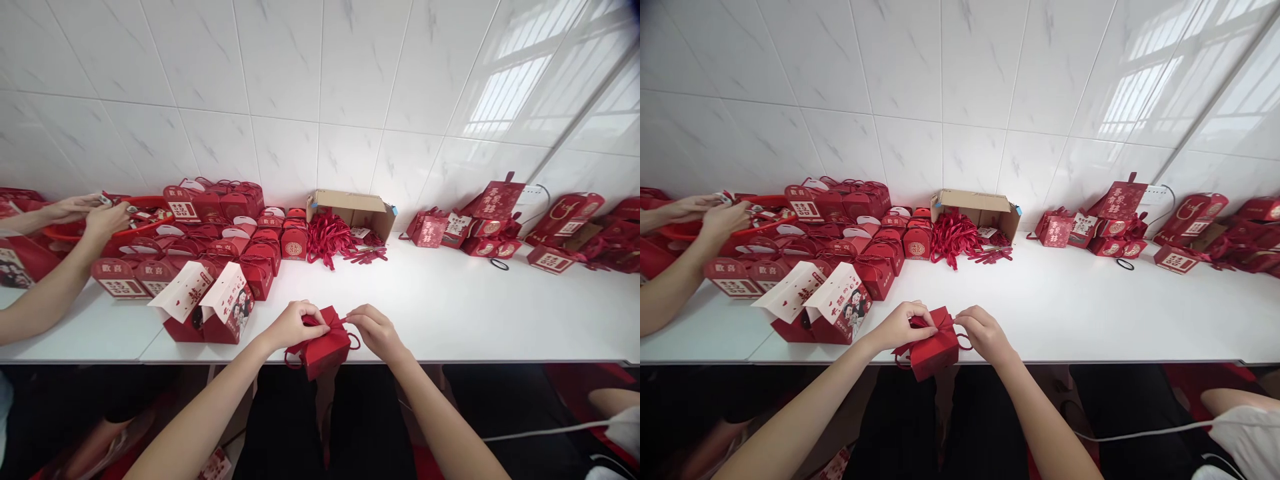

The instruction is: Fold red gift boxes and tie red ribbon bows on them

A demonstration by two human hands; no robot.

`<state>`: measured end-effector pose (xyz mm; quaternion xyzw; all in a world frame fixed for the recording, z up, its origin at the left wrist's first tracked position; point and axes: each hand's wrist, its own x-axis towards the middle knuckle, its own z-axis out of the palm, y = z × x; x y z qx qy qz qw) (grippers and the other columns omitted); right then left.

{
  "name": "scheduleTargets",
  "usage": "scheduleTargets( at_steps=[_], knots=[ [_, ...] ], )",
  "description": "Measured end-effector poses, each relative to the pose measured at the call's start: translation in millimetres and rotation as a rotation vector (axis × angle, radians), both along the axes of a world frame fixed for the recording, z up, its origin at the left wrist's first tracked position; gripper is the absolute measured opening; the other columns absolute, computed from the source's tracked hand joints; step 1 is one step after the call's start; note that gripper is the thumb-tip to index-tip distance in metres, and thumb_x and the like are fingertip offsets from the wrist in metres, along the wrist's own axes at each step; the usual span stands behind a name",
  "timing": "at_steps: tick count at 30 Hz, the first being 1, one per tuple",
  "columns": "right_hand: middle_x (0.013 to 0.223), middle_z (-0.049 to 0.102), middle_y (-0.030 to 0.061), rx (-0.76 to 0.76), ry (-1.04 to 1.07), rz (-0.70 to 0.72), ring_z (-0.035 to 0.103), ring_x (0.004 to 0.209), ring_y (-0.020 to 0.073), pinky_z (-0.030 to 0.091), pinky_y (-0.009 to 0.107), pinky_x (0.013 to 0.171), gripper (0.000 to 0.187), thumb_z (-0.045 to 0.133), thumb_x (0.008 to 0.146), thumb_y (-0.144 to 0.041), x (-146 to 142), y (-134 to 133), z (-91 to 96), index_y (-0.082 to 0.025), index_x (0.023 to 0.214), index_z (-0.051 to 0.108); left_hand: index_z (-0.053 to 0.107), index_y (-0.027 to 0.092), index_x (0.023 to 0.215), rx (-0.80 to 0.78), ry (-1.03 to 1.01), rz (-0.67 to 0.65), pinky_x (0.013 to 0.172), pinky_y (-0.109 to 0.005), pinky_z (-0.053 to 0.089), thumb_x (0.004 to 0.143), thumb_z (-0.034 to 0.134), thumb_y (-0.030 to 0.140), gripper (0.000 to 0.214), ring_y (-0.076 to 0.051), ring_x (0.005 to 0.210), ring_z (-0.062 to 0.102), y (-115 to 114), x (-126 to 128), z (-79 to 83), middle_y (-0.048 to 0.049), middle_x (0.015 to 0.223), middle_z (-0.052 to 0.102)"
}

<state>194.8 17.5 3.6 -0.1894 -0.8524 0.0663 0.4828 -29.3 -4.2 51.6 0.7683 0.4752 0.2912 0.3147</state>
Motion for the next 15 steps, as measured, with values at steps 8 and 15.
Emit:
scheduleTargets(
  at_steps=[8, 15],
  knots=[
    [0.09, 0.061, 0.0078, -0.041, 0.039, -0.067, 0.061, 0.084, 0.017, 0.055, 0.03, 0.069, 0.023, 0.048, 0.09, -0.008, -3, -3, 1.7, -0.022, 0.102, 0.061, 0.071, 0.02, 0.082, 0.064, 0.086, -0.046, 0.085, -0.031, 0.04, 0.071, 0.072, 0.038, 0.021, -0.018, 0.083, 0.057, -1, -2, 0.1, -0.0029, 0.083, 0.067],
    [0.087, 0.06, 0.0071, -0.047, 0.073, -0.134, 0.06, 0.081, 0.0169, 0.053, 0.03, 0.069, 0.022, 0.047, 0.091, -0.012, -11, -3, 7.9, -0.023, 0.104, 0.061, 0.073, 0.02, 0.075, 0.088, 0.037, 0.024, 0.074, -0.028, 0.041, 0.077, 0.067, 0.035, 0.016, -0.016, 0.075, 0.056, -2, 6, 0.5, -0.0022, 0.071, 0.065]
  ],
)
